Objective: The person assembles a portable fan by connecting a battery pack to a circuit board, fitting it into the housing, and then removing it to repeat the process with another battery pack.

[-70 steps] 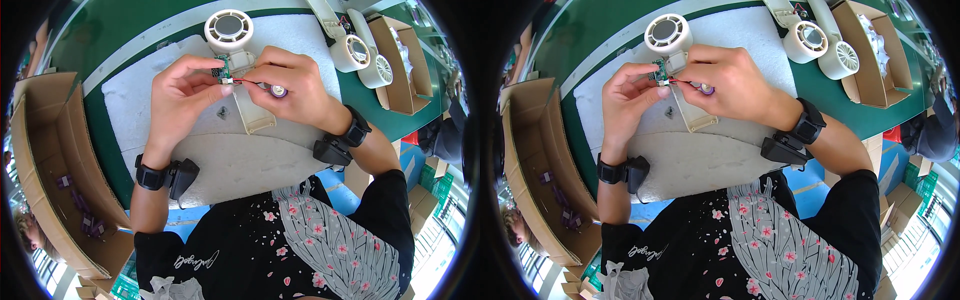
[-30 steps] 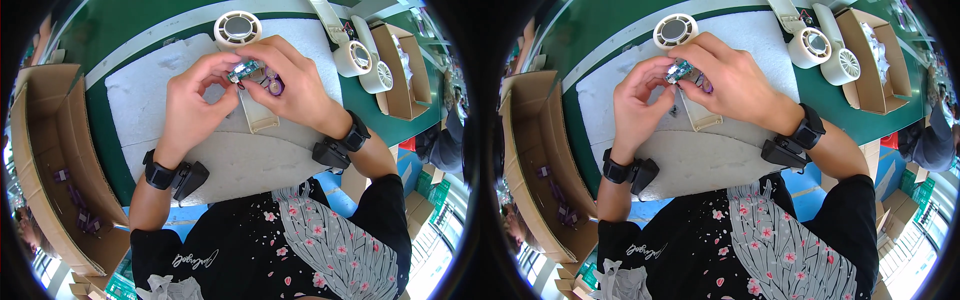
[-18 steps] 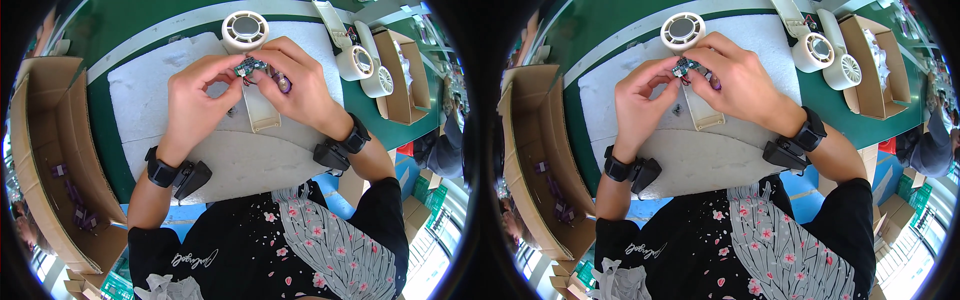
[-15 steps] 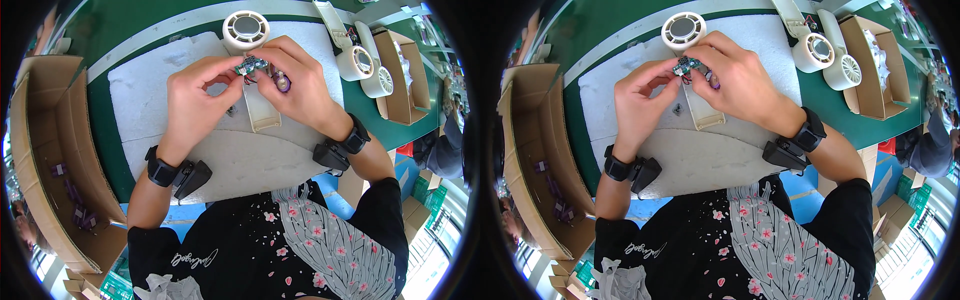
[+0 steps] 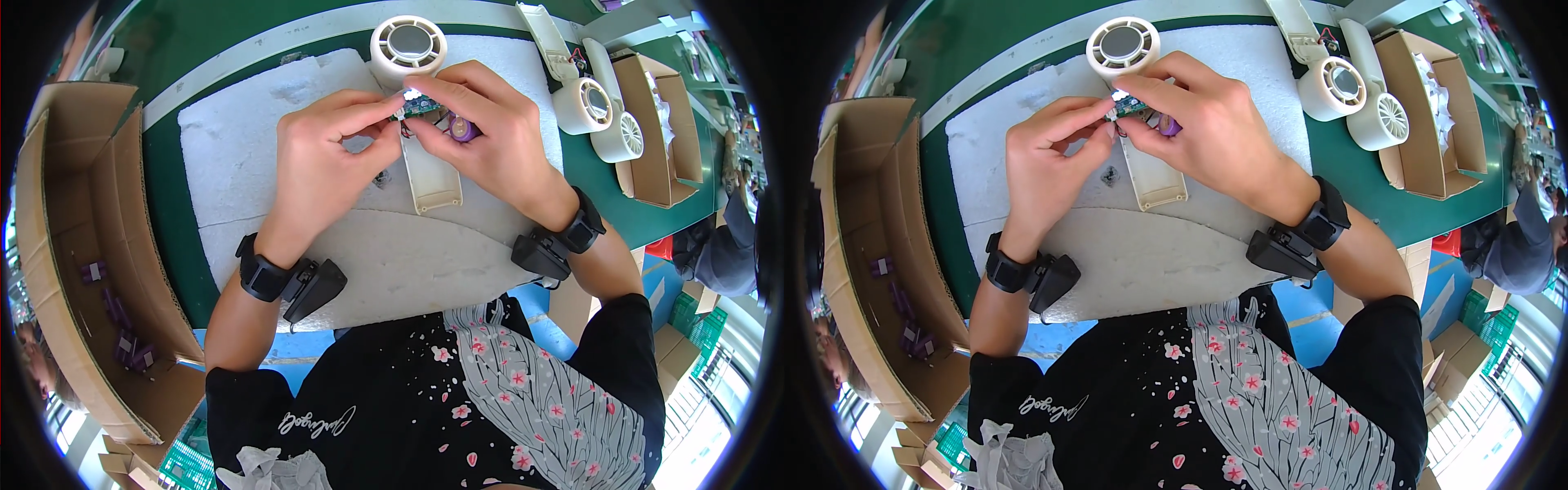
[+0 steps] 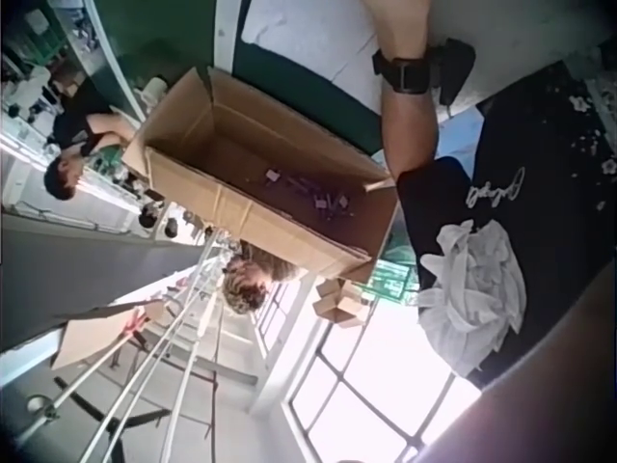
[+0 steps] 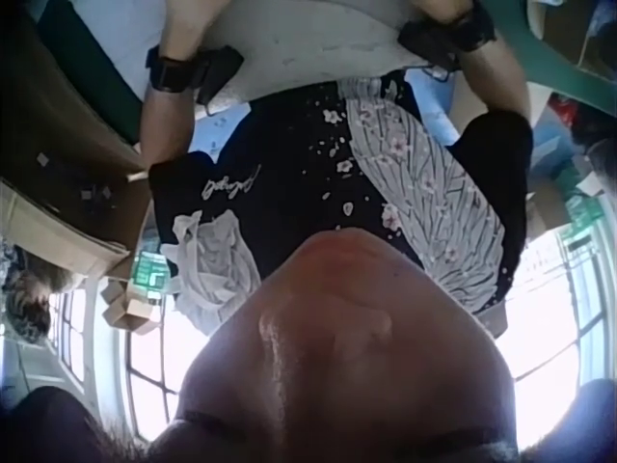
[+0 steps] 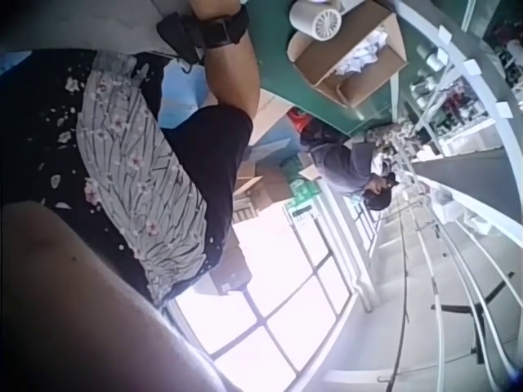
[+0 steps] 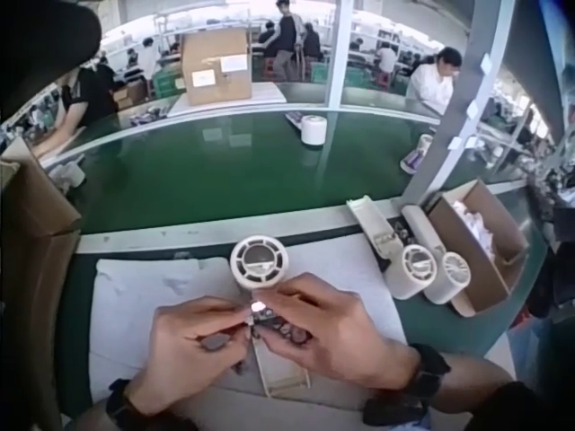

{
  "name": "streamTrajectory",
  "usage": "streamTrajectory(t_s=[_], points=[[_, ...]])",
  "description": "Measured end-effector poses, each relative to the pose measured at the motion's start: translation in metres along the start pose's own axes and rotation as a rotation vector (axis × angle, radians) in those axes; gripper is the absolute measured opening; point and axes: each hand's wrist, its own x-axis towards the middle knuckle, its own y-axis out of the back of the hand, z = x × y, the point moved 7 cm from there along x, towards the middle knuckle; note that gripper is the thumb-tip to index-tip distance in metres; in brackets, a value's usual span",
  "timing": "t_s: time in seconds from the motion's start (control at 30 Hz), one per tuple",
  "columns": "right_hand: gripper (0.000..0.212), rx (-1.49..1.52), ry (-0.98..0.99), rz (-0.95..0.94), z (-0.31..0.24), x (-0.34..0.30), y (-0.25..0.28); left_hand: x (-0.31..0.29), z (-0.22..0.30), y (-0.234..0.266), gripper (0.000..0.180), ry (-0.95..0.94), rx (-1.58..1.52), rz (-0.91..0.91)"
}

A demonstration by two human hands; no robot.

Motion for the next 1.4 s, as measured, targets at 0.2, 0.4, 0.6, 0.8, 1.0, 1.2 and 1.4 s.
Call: streamTrajectory(t_s=[0.2,0.4,0.6,0.8,1.0,1.2,1.4], points=[[0.037,-0.011,-0.006,0.011,0.000,0.001,-0.001,0.001,-0.002,0.000,0.027,0.017,-0.013,-0.014],[0.034,-0.002,-0.069,0.027,0.001,0.000,-0.002,0.000,-0.002,-0.002,0.027,0.086,0.007,-0.129],[0.027,0.055,-0.153,0.011,0.005,0.001,0.000,0.001,0.001,-0.011,0.030,0.007,-0.027,-0.044],[0.021,0.043,-0.151,0.010,0.004,0.000,-0.001,-0.003,-0.001,-0.018,0.036,0.160,0.048,-0.099],[0.020,0.005,-0.201,-0.026,0.002,-0.001,0.001,-0.003,-0.002,-0.018,0.036,0.147,0.025,-0.128],[0.018,0.014,-0.243,-0.096,0.006,-0.001,0.000,-0.002,-0.004,-0.018,0.033,0.137,-0.125,-0.135],[0.018,0.055,-0.194,-0.116,0.008,-0.003,0.003,-0.001,-0.008,-0.018,0.035,0.138,-0.194,-0.169]])
